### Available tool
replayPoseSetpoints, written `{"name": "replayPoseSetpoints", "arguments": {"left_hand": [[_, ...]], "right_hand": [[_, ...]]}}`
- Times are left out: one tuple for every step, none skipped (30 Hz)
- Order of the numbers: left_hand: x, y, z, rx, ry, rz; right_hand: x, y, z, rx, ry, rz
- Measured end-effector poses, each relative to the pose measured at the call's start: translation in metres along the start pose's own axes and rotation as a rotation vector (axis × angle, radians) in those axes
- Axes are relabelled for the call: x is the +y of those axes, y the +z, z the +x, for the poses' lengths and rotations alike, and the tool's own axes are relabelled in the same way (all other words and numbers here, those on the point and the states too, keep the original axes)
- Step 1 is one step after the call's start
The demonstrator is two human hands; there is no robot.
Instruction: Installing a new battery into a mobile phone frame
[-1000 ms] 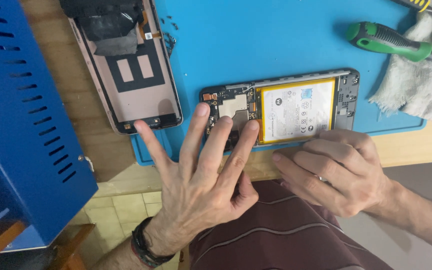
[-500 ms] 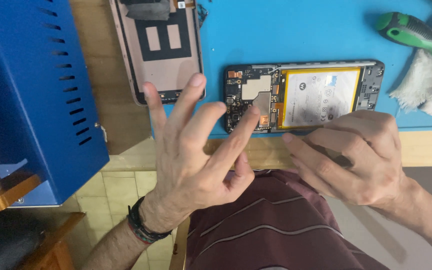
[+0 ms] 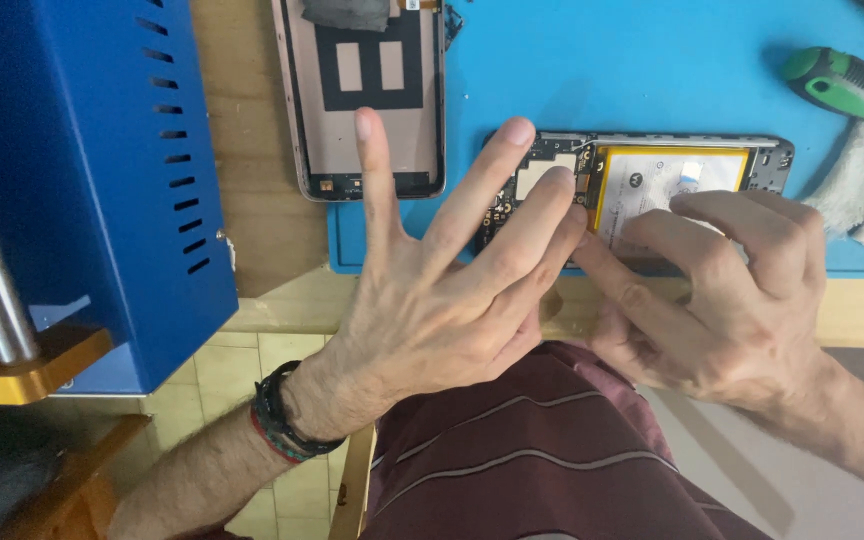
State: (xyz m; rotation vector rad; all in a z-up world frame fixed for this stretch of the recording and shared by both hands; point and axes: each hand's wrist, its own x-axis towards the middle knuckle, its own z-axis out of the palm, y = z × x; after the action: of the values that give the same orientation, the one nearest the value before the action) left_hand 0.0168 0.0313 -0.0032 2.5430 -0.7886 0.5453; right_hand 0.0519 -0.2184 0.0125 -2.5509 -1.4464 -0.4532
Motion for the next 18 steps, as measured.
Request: {"name": "replayPoseSetpoints", "arguments": {"left_hand": [[-0.001, -0.002, 0.001, -0.020, 0.000, -0.019], [-0.002, -0.002, -0.001, -0.021, 0.002, -0.017], [-0.003, -0.002, -0.002, -0.045, -0.003, -0.045], [-0.004, -0.001, -0.003, -0.069, -0.010, -0.074], [-0.004, -0.001, -0.001, -0.069, -0.009, -0.072], [-0.003, -0.001, 0.000, -0.039, -0.006, -0.052], [-0.002, -0.001, 0.001, -0.008, -0.003, -0.032], [-0.002, 0.000, 0.001, -0.009, 0.000, -0.029], [-0.002, 0.001, 0.001, 0.007, 0.001, -0.021], [-0.001, 0.003, 0.001, 0.025, 0.003, -0.015], [-0.002, 0.003, 0.003, 0.027, 0.006, -0.015], [-0.002, 0.002, 0.003, 0.020, 0.014, -0.013], [-0.002, 0.000, 0.002, 0.013, 0.023, -0.011], [-0.002, 0.002, 0.003, 0.015, 0.023, -0.006], [-0.001, 0.003, 0.003, 0.036, 0.020, 0.004], [0.000, 0.003, 0.003, 0.056, 0.017, 0.011], [0.000, 0.002, 0.003, 0.056, 0.017, 0.013], [0.000, 0.002, 0.004, 0.039, 0.025, 0.037]], "right_hand": [[0.000, -0.001, -0.001, -0.032, 0.027, 0.016], [-0.002, 0.000, -0.001, -0.030, 0.028, 0.016], [-0.004, 0.000, -0.001, -0.024, 0.039, 0.043], [-0.004, 0.001, -0.001, -0.020, 0.049, 0.070], [-0.005, 0.004, -0.004, -0.018, 0.048, 0.070], [-0.007, 0.005, -0.008, -0.022, 0.052, 0.060], [-0.010, 0.006, -0.011, -0.026, 0.056, 0.049], [-0.006, 0.007, -0.013, -0.023, 0.057, 0.048], [-0.003, 0.007, -0.014, -0.032, 0.033, 0.058], [0.001, 0.007, -0.016, -0.043, 0.009, 0.065], [0.002, 0.005, -0.012, -0.043, 0.010, 0.061], [0.001, 0.003, -0.009, -0.043, 0.021, 0.064], [0.000, 0.001, -0.005, -0.043, 0.032, 0.066], [-0.003, 0.001, -0.008, -0.039, 0.029, 0.066], [-0.005, 0.002, -0.010, -0.045, 0.044, 0.059], [-0.009, 0.002, -0.013, -0.053, 0.061, 0.052], [-0.008, 0.005, -0.015, -0.052, 0.059, 0.052], [-0.007, 0.006, -0.018, -0.051, 0.053, 0.055]]}}
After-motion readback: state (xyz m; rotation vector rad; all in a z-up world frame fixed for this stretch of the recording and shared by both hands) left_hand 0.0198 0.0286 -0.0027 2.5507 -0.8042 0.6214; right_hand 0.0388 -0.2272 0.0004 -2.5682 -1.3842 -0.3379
